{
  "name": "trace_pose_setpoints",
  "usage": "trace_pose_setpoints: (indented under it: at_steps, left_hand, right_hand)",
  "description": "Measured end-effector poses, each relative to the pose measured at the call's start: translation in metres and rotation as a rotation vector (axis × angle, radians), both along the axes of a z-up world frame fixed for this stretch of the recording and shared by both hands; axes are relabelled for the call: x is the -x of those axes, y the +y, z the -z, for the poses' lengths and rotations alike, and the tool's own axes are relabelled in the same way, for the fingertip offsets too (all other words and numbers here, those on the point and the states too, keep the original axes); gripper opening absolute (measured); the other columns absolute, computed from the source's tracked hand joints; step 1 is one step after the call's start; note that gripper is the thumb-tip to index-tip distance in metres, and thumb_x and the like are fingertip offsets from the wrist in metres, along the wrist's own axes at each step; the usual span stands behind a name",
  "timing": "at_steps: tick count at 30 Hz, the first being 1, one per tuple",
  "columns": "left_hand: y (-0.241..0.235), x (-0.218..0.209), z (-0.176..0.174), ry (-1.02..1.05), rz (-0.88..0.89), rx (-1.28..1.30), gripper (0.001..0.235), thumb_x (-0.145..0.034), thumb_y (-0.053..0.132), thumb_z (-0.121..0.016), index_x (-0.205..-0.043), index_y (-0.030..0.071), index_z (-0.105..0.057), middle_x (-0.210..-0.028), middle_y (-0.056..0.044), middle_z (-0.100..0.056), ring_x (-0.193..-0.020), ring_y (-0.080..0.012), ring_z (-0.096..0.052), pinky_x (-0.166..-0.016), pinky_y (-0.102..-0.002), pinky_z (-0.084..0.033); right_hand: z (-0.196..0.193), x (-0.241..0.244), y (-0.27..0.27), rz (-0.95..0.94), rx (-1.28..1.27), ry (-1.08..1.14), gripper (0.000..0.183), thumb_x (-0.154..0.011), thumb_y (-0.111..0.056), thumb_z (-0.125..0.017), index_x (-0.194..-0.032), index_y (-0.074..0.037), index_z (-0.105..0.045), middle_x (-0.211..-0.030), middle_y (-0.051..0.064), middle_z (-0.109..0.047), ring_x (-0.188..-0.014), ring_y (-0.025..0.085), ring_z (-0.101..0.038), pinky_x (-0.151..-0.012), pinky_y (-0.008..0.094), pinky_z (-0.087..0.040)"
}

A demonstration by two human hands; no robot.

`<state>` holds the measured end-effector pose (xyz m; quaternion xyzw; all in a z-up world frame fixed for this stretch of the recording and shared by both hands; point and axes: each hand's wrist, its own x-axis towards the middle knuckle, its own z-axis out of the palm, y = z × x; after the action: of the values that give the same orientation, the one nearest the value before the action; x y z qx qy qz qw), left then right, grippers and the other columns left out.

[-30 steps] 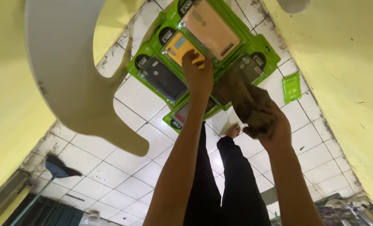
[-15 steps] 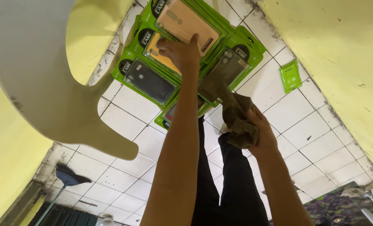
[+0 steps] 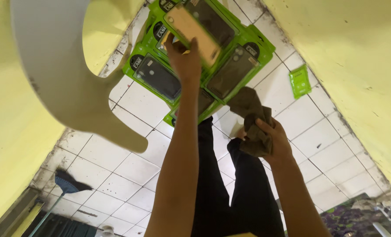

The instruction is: The person repeatedly picks up packaged phone cases from a wall display, wipes them with a cloth, and returns them to the display. The person handles multiple cases one at a time, wiping the plastic packaging before hanging them back on the wall rack.

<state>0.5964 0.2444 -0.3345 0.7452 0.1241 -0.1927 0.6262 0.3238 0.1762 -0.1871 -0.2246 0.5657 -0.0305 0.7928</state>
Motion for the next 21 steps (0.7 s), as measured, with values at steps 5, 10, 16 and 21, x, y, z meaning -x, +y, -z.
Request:
trace_pose_setpoints:
  at_steps: [5,10,16,21]
  left_hand:
    - [0.077,0.041,-0.092,0.085,0.223,0.158,0.038,-0.104,0.008,-0.065,-0.14,-0.004,-0.059,-0.121,-0.015,-0.071,-0.103,-0.018,-0.065,-0.089,-0.034,-0.057]
    - [0.116,0.097,-0.238,0.437,0.278,0.674,0.071,-0.096,0.002,-0.061,-0.161,0.007,-0.033,-0.143,-0.016,-0.056,-0.119,-0.0242,-0.06,-0.099,-0.037,-0.053]
    - [0.118,0.113,-0.356,0.525,0.206,0.771,0.058,-0.107,0.043,-0.033,-0.156,0.011,-0.035,-0.145,-0.01,-0.057,-0.127,-0.0225,-0.062,-0.103,-0.038,-0.055]
    - [0.128,0.089,-0.392,0.489,-0.103,1.152,0.058,-0.111,0.046,-0.041,-0.149,0.002,-0.043,-0.132,-0.014,-0.06,-0.115,-0.0279,-0.061,-0.096,-0.041,-0.055]
  right_hand:
    - [-0.087,-0.028,-0.003,0.07,0.223,-0.021,0.045,-0.101,-0.013,-0.061,-0.14,0.006,-0.052,-0.117,0.015,-0.069,-0.096,0.021,-0.073,-0.083,0.036,-0.062]
    - [-0.208,-0.1,0.013,-0.661,1.283,-0.064,0.056,-0.09,-0.001,-0.061,-0.146,-0.006,-0.058,-0.159,0.02,-0.049,-0.096,0.023,-0.066,-0.092,0.035,-0.056]
    - [-0.318,-0.14,0.073,-0.886,1.788,-0.272,0.059,-0.084,0.0,-0.068,-0.142,-0.005,-0.06,-0.158,0.013,-0.048,-0.152,0.039,-0.036,-0.123,0.048,-0.036]
    - [-0.359,-0.098,0.113,-1.055,1.661,-0.376,0.054,-0.088,0.004,-0.061,-0.141,-0.007,-0.063,-0.155,0.008,-0.054,-0.153,0.031,-0.04,-0.123,0.044,-0.038]
